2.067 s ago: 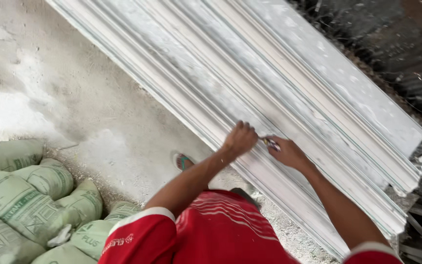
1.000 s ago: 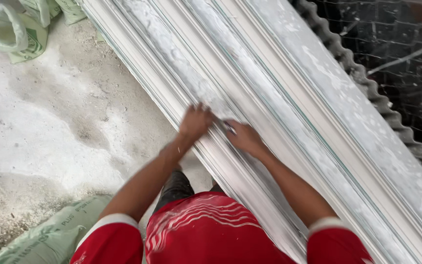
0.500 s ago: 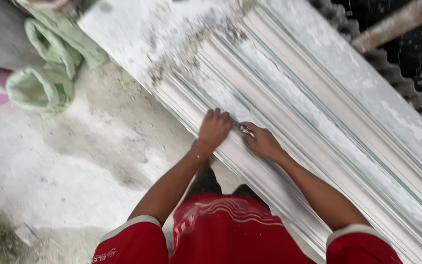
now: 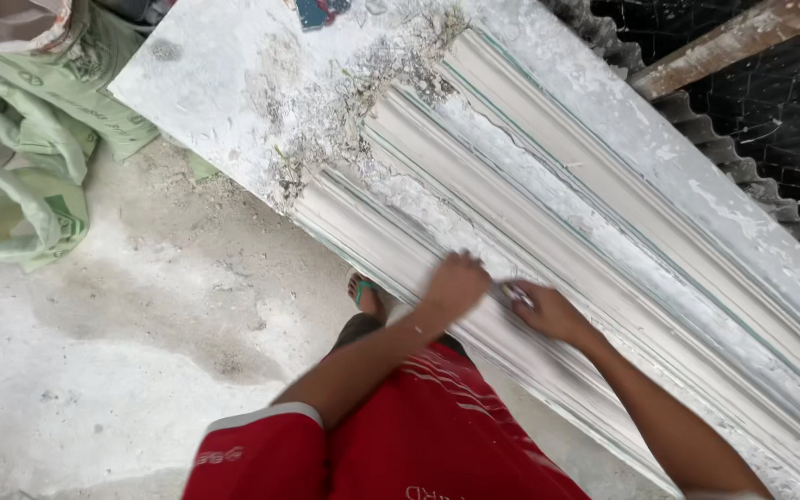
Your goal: The person uses a wire brush to scrub dust and debris off several long white decorative moldings stacked on a workbench. They repeatedly brush along the grooves and ridges of each piece, occasionally using their hand to wipe away loosened dust.
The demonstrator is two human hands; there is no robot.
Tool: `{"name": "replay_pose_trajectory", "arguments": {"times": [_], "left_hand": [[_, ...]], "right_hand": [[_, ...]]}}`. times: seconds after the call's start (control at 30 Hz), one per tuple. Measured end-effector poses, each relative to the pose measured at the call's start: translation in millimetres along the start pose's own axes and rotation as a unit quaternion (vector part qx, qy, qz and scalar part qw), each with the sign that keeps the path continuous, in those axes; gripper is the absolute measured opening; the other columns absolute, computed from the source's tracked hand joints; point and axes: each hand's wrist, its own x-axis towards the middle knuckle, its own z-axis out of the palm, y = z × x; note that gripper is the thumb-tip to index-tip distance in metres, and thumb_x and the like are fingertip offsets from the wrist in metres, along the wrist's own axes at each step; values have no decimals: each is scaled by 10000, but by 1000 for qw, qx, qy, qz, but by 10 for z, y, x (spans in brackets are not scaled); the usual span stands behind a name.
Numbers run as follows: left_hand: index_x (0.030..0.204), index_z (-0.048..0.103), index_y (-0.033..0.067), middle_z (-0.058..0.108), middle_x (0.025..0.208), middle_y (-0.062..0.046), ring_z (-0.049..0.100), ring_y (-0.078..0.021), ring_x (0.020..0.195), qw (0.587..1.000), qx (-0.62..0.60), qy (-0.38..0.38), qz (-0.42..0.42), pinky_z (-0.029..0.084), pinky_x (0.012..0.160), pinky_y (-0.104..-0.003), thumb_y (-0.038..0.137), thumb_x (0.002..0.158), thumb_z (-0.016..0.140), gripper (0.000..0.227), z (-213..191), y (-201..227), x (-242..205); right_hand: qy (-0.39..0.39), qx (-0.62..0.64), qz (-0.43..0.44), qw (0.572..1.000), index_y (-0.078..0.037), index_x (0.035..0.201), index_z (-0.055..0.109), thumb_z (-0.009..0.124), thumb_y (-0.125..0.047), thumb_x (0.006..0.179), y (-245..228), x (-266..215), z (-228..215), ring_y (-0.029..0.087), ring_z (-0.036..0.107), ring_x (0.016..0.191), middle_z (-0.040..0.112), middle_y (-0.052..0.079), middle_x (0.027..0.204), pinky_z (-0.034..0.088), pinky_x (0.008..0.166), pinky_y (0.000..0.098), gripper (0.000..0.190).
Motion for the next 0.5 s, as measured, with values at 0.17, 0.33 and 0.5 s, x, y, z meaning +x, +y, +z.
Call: {"name": "replay_pose_trajectory", "arguments": {"times": [0.17, 0.33, 0.5], "left_hand": [[786, 732, 162, 683, 762, -54, 671, -266, 760, 1000, 3, 21, -2, 479, 694, -425, 102, 862, 644, 131, -102, -398, -37], [797, 753, 222, 705, 756, -13, 688, -241, 741, 988, 136, -1, -78, 487, 714, -428, 101, 854, 652, 167, -669, -2038, -226], [883, 783, 190, 744, 871, -26, 708, -253, 892, 982, 140, -45, -117, 487, 864, -475, 140, 944, 642, 161, -883, -2202, -133]], "right_hand": [[-10, -20, 4, 1000, -115, 1389, 606, 581, -253, 917, 49, 459, 71, 511, 646, 1151, 715, 285, 1204, 513, 1001, 618, 492], [25, -41, -122, 991, -104, 1385, 609, 547, -275, 968, -1051, 1748, 103, 457, 662, 1148, 714, 212, 1241, 511, 994, 594, 456], [8, -77, -115, 990, -159, 1414, 600, 522, -291, 973, -1300, 1829, 12, 457, 664, 1151, 718, 209, 1233, 507, 1011, 601, 467]]}}
